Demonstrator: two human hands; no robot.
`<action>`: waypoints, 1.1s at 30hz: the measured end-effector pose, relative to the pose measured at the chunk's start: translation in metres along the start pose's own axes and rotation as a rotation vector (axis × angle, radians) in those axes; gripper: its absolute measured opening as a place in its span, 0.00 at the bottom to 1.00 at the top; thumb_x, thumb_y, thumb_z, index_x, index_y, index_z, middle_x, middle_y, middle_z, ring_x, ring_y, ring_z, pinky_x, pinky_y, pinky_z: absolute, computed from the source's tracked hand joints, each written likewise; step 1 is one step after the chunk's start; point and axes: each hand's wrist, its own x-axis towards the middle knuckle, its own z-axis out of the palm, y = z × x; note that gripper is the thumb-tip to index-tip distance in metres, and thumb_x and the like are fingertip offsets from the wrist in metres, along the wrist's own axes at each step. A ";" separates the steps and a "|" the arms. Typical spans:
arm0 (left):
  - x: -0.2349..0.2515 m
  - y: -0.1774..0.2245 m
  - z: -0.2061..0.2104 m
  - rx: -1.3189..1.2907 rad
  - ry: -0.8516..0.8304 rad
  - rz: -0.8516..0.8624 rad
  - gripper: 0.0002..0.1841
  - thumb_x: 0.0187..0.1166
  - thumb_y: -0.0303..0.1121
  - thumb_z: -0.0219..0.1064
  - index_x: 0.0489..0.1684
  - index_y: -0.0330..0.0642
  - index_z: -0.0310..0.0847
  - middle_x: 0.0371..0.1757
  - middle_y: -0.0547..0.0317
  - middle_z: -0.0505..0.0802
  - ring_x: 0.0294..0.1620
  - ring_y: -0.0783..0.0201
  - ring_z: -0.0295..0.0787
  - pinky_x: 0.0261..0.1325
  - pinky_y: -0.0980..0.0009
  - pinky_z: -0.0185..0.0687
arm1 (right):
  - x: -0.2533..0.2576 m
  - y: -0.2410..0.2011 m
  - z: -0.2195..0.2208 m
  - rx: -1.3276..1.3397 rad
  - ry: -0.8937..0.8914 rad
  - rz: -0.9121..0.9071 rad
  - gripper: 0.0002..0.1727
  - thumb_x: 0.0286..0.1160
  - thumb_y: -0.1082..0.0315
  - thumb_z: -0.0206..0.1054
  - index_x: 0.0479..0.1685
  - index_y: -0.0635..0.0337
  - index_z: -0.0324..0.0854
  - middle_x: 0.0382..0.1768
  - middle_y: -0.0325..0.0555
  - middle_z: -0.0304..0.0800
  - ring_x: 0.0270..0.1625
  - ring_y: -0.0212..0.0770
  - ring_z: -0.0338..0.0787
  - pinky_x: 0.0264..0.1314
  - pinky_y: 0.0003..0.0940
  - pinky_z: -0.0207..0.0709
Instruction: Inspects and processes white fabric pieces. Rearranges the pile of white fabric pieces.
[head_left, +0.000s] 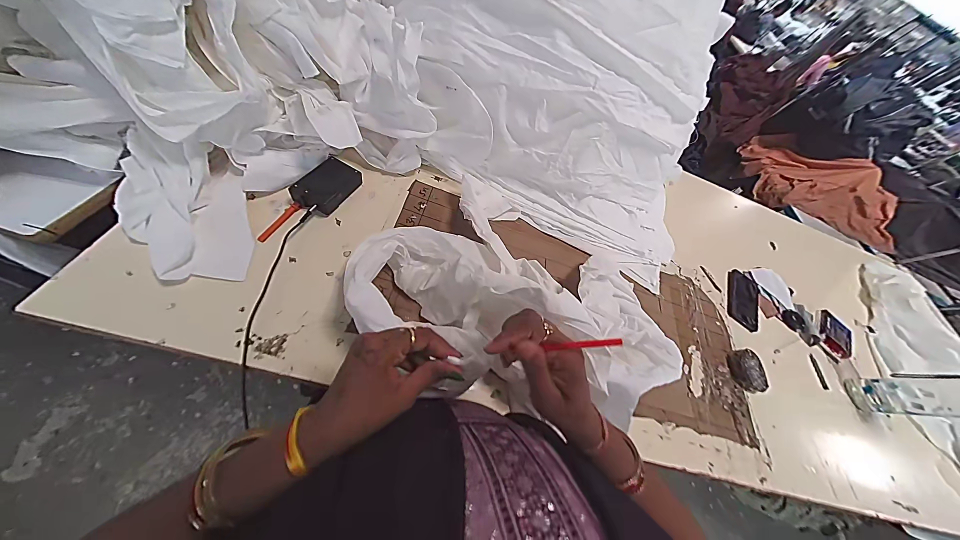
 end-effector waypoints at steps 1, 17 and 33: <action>0.000 0.000 0.000 0.000 0.005 0.017 0.14 0.77 0.41 0.71 0.36 0.37 0.91 0.31 0.63 0.95 0.29 0.91 0.82 0.38 0.94 0.76 | -0.002 0.000 0.002 0.034 -0.027 -0.013 0.15 0.92 0.58 0.54 0.48 0.57 0.82 0.44 0.30 0.86 0.48 0.14 0.84 0.51 0.12 0.80; -0.001 0.005 0.004 0.114 0.092 0.187 0.08 0.76 0.33 0.70 0.32 0.36 0.90 0.33 0.55 0.97 0.34 0.83 0.89 0.44 0.92 0.77 | -0.007 -0.002 0.017 -0.115 -0.048 -0.142 0.04 0.81 0.72 0.63 0.45 0.62 0.73 0.40 0.45 0.81 0.49 0.26 0.86 0.56 0.16 0.81; -0.004 0.006 0.005 0.141 0.114 0.188 0.08 0.76 0.32 0.70 0.32 0.36 0.90 0.32 0.53 0.97 0.33 0.81 0.89 0.44 0.92 0.76 | -0.005 -0.004 0.019 -0.144 -0.080 -0.175 0.04 0.79 0.72 0.62 0.43 0.63 0.73 0.38 0.47 0.79 0.47 0.29 0.84 0.56 0.15 0.77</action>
